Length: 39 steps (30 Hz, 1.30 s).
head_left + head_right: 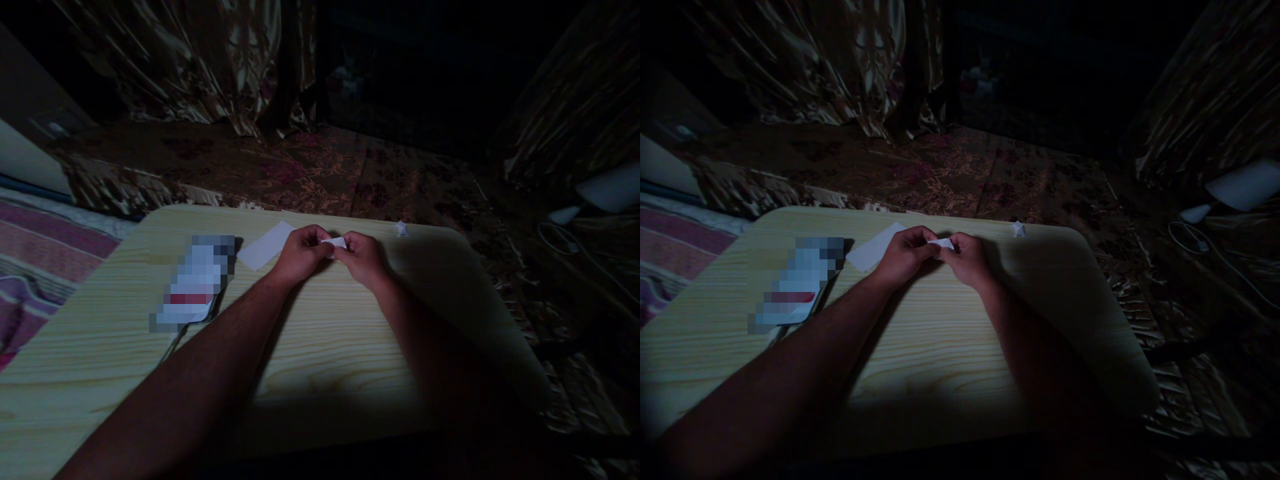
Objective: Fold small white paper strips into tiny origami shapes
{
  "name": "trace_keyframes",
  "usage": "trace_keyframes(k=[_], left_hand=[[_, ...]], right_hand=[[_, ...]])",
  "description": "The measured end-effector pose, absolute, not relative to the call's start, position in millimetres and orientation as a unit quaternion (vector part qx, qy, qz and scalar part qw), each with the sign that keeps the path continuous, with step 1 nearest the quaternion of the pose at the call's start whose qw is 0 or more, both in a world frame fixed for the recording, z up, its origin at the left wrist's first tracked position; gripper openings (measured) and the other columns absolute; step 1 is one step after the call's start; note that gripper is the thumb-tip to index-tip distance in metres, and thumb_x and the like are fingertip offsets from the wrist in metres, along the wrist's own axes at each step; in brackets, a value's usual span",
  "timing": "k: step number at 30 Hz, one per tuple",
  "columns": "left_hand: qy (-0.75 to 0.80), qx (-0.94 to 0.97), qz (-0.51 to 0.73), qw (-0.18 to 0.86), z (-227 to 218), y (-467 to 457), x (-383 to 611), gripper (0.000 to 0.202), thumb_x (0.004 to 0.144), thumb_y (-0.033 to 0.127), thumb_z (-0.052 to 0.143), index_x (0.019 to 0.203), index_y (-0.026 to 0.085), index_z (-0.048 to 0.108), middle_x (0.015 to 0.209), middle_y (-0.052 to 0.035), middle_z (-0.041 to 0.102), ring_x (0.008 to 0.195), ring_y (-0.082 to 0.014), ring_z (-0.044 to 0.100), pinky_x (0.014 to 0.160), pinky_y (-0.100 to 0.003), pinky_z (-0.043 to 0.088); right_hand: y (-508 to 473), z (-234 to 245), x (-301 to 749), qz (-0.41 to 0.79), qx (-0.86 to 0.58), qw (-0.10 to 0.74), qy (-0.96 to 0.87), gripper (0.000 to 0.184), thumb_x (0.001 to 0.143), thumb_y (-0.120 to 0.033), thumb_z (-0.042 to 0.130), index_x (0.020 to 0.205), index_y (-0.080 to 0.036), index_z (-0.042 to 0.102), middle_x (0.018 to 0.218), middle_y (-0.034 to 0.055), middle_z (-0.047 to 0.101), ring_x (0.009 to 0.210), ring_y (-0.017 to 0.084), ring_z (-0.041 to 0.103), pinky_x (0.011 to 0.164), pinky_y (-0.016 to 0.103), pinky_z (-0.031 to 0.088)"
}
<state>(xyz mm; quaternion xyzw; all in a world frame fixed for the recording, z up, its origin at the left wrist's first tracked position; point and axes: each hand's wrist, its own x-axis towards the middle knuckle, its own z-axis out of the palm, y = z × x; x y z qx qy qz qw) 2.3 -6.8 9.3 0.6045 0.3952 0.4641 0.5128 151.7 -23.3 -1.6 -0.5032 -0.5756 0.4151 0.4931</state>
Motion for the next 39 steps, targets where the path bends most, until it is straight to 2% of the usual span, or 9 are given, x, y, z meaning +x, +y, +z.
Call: trace_keyframes(k=[10, 17, 23, 29, 35, 39], left_hand=[[0.405, 0.596, 0.462, 0.517, 10.6, -8.8, 2.3, 0.013, 0.071, 0.027, 0.066, 0.073, 0.015, 0.061, 0.063, -0.0001, 0.061, 0.052, -0.0097, 0.049, 0.05, -0.022, 0.037], [0.391, 0.619, 0.471, 0.491, 10.9, -8.4, 1.4, 0.018, 0.076, 0.033, 0.063, 0.074, 0.015, 0.065, 0.069, -0.0016, 0.063, 0.06, -0.0111, 0.052, 0.057, -0.023, 0.041], [0.379, 0.651, 0.474, 0.455, 7.1, -6.3, 0.6, 0.018, 0.077, 0.032, 0.063, 0.077, 0.014, 0.066, 0.074, -0.003, 0.065, 0.067, -0.0129, 0.056, 0.065, -0.025, 0.044], [0.396, 0.661, 0.455, 0.447, 8.0, -7.1, 1.8, 0.019, 0.076, 0.033, 0.065, 0.075, 0.014, 0.067, 0.072, -0.0034, 0.067, 0.063, -0.0127, 0.056, 0.062, -0.025, 0.044], [0.401, 0.65, 0.45, 0.464, 8.5, -7.1, 1.4, 0.02, 0.074, 0.034, 0.065, 0.076, 0.014, 0.065, 0.071, -0.0025, 0.065, 0.062, -0.0127, 0.055, 0.061, -0.024, 0.043], [0.398, 0.625, 0.474, 0.476, 7.6, -4.8, 1.1, 0.021, 0.073, 0.035, 0.067, 0.075, 0.014, 0.064, 0.071, -0.0019, 0.064, 0.062, -0.0111, 0.052, 0.06, -0.023, 0.041]], right_hand=[[-24.9, 0.5, 151.7, 0.42, -0.495, 0.496, -0.577, 0.011, 0.066, -0.024, 0.062, 0.072, -0.016, 0.058, 0.065, -0.0024, 0.059, 0.059, 0.01, 0.051, 0.057, 0.022, 0.039], [-24.3, 2.6, 153.7, 0.414, -0.511, 0.493, -0.57, 0.01, 0.065, -0.023, 0.06, 0.072, -0.016, 0.058, 0.064, -0.0032, 0.057, 0.059, 0.01, 0.049, 0.054, 0.022, 0.037], [-26.0, 3.3, 153.3, 0.4, -0.506, 0.502, -0.576, 0.012, 0.069, -0.028, 0.059, 0.072, -0.017, 0.058, 0.063, -0.0029, 0.056, 0.06, 0.011, 0.049, 0.054, 0.022, 0.037], [-29.3, 8.9, 155.0, 0.372, -0.527, 0.511, -0.568, 0.012, 0.071, -0.028, 0.059, 0.071, -0.016, 0.058, 0.06, -0.0041, 0.052, 0.057, 0.009, 0.044, 0.05, 0.021, 0.033], [-27.0, 6.3, 157.8, 0.391, -0.522, 0.48, -0.586, 0.014, 0.069, -0.03, 0.062, 0.067, -0.016, 0.058, 0.056, -0.0042, 0.051, 0.052, 0.009, 0.042, 0.046, 0.022, 0.028], [-26.4, 6.5, 156.8, 0.435, -0.503, 0.499, -0.556, 0.016, 0.069, -0.03, 0.064, 0.075, -0.017, 0.059, 0.06, -0.003, 0.058, 0.054, 0.01, 0.05, 0.049, 0.022, 0.035]])
